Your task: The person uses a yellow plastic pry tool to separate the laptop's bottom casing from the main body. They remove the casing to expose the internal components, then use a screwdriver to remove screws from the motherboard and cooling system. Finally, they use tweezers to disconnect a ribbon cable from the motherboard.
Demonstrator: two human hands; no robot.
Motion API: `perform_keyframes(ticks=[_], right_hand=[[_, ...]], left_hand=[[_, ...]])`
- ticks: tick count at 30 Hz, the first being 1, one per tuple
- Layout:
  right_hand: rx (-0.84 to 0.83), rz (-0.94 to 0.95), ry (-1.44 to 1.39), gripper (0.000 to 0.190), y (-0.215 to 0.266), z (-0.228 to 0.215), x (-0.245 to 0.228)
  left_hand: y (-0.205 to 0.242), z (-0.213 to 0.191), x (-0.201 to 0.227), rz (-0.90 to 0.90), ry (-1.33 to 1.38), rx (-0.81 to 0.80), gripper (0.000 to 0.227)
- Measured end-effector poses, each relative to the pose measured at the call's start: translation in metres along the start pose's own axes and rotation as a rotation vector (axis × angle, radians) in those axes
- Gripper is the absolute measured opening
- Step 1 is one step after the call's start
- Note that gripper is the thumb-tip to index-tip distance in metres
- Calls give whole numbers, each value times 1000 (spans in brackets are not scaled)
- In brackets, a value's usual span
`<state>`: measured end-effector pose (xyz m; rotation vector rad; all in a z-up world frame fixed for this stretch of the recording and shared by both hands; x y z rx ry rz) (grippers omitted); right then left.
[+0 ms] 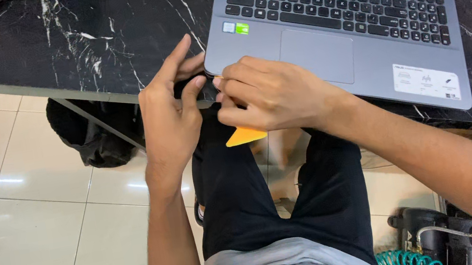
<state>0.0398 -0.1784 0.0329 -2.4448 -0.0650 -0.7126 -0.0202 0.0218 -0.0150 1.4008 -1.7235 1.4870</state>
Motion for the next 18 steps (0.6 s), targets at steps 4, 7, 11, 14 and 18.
perform_keyframes(ticks=[4,7,11,14,18], right_hand=[[-54,-72,31,30,-10,12,2],[-155,-84,18,23,-20,23,10],[-575,140,-188,20,-30,25,25],[-450,345,-507,16,-30,30,46],[-221,651,-889,22,-43,15,69]], left_hand=[[11,-8,6,-16,-71,16,59],[15,-14,8,24,-71,8,56],[20,-19,8,65,-109,24,59],[19,-9,-3,32,-155,81,77],[20,13,-7,38,-241,214,79]])
Point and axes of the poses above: each hand's wrist, its own y-axis away from the middle knuckle, its own z-axis out of the palm, x = y × z, the point moved 1 cm from there along -y, towards the middle knuckle, and after that the axes turned 1 degree about -x, right-handed, at the moved point
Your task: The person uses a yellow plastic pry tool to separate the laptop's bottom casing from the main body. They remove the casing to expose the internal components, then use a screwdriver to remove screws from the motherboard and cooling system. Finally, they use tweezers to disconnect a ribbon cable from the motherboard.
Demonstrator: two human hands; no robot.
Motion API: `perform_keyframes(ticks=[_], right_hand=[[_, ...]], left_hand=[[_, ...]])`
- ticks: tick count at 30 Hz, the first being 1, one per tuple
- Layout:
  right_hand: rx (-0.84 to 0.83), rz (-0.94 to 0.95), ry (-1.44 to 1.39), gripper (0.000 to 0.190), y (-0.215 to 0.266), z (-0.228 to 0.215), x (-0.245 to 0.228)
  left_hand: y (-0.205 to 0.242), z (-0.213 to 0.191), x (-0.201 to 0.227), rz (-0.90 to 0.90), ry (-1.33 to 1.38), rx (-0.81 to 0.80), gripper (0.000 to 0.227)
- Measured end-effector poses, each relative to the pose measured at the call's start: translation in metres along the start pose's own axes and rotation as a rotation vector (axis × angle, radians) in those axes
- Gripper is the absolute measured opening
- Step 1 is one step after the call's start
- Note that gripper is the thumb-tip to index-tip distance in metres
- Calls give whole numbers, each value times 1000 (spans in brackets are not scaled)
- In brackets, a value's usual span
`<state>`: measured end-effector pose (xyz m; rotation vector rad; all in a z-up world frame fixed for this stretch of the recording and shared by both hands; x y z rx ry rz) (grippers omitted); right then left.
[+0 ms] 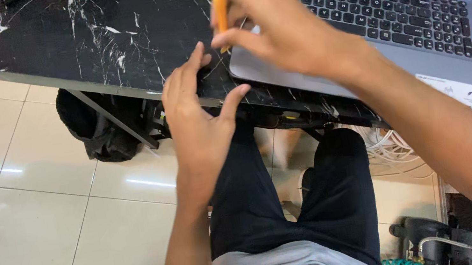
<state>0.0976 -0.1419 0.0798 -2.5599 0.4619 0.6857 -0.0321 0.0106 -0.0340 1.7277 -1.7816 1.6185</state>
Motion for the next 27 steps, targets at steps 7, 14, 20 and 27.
perform_keyframes(ticks=[7,14,20,27], right_hand=[[-174,231,-302,21,-19,-10,23],[-341,213,-369,19,-41,-13,30],[-486,376,-270,35,-58,-12,31],[-536,448,-329,38,-68,-8,32]], left_hand=[[0,21,4,42,-74,208,42],[4,27,6,77,-5,288,31],[5,30,8,101,19,328,27],[5,30,5,104,-18,318,30]])
Point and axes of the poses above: each hand's wrist, its own y-axis away from the middle knuckle, its own z-axis out of the palm, x = y × z, the point moved 1 cm from there along -y, towards the middle knuckle, and after that the axes turned 1 degree about -x, right-handed, at the moved point
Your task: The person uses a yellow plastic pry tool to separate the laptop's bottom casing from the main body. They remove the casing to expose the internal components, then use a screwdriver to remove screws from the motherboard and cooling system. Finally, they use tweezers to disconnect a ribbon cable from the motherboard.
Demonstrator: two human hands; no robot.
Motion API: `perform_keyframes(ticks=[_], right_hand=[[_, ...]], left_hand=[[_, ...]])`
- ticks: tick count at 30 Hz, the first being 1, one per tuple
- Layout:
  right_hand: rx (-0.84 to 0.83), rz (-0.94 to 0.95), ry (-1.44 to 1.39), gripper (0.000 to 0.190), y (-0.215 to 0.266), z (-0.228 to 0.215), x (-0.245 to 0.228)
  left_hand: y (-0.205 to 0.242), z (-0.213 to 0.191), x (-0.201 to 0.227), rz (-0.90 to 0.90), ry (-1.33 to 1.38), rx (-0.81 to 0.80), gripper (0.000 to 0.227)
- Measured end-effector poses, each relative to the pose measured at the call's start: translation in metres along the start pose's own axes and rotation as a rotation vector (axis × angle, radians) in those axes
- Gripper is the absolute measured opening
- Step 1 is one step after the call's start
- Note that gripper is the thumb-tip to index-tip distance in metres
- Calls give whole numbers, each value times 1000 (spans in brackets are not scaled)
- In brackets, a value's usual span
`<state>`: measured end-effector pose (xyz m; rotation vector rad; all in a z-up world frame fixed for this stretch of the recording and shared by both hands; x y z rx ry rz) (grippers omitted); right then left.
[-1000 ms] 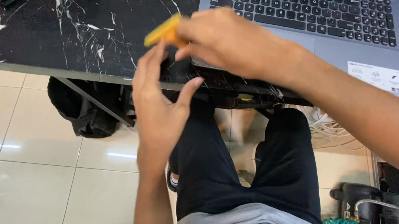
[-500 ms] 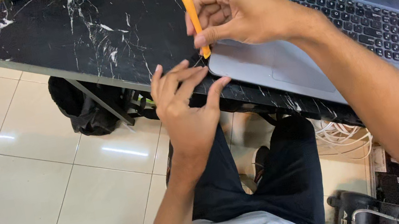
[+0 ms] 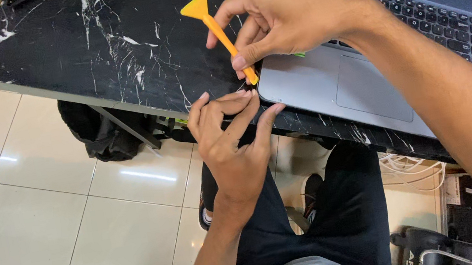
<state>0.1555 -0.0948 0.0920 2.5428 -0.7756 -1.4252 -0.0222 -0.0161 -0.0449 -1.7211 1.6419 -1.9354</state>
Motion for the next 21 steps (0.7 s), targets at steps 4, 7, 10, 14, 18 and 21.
perform_keyframes(ticks=[4,7,10,14,18,21], right_hand=[[-23,4,2,35,-1,-1,0],[-3,90,27,36,-1,-2,-7],[-58,37,12,37,-4,-2,-7],[-73,132,64,28,-6,-5,-12],[-80,169,45,26,-8,-6,-11],[-55,199,62,23,-8,-8,-11]], left_hand=[[0,-1,0,-1,4,-8,29],[-2,-1,-1,11,-1,-8,30],[-1,-2,-1,-8,9,-21,30],[-2,-2,-1,-15,-1,-17,32],[-2,-3,-1,-27,-7,-18,36],[-2,-4,2,-72,-12,-34,35]])
Point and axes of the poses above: each hand's wrist, its own y-axis away from the middle knuckle, its own z-axis out of the palm, x = y × z, the point moved 1 cm from there along -y, towards the middle knuckle, and after that the axes turned 1 degree about -x, right-handed, at the moved point
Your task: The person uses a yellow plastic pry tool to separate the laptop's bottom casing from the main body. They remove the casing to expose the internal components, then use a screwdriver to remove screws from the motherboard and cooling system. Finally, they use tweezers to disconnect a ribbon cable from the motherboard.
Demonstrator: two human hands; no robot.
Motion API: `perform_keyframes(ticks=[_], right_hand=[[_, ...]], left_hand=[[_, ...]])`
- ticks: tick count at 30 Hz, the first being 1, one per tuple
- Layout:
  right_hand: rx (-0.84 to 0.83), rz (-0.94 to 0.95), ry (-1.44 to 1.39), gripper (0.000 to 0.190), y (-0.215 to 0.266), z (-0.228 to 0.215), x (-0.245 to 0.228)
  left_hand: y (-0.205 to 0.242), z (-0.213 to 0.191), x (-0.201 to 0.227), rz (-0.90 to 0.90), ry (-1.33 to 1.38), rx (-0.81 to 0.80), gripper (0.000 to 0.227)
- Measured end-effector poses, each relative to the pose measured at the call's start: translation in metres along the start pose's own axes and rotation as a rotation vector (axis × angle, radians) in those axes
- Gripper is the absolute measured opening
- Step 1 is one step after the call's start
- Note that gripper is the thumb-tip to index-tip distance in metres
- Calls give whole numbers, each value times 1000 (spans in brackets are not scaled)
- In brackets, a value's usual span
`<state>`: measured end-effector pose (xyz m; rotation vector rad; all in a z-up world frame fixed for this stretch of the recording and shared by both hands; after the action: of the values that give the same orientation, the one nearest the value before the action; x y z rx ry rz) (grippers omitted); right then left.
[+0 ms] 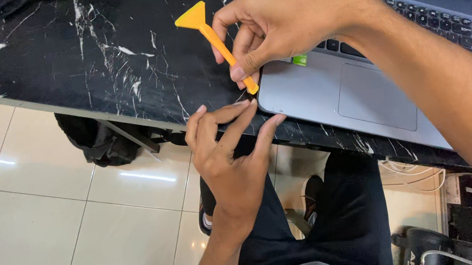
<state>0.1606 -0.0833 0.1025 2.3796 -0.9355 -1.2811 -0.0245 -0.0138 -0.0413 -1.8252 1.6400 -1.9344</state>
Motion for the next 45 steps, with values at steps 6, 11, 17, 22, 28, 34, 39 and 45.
perform_keyframes(ticks=[6,11,17,22,28,34,39,45], right_hand=[[52,-14,8,22,0,-7,8],[68,14,-58,20,1,-8,9],[27,-27,51,19,-6,-13,15],[5,55,-8,21,-10,-11,6],[-40,127,37,21,-15,-14,0],[-45,245,73,18,-15,-14,-9],[-115,127,182,15,-17,-16,-5],[-127,-96,281,27,-19,-14,7]], left_hand=[[-5,-4,10,-81,1,-97,32],[-8,-4,13,-105,26,-87,28],[-12,-4,16,-173,61,-86,23],[-12,-5,18,-221,71,-81,21],[-12,-4,16,-230,85,-94,18],[-10,-3,14,-261,82,-94,22],[-10,-2,11,-237,51,-103,23],[-7,-1,9,-232,42,-91,23]])
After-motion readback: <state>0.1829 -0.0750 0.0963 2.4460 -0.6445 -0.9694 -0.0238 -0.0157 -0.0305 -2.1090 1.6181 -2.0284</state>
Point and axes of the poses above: each hand's wrist, its own y-axis away from the middle knuckle, its own z-axis out of the palm, x = y × z, the point moved 1 cm from there along -y, towards the middle knuckle, and after that the axes turned 1 degree about -x, right-handed, at the moved point
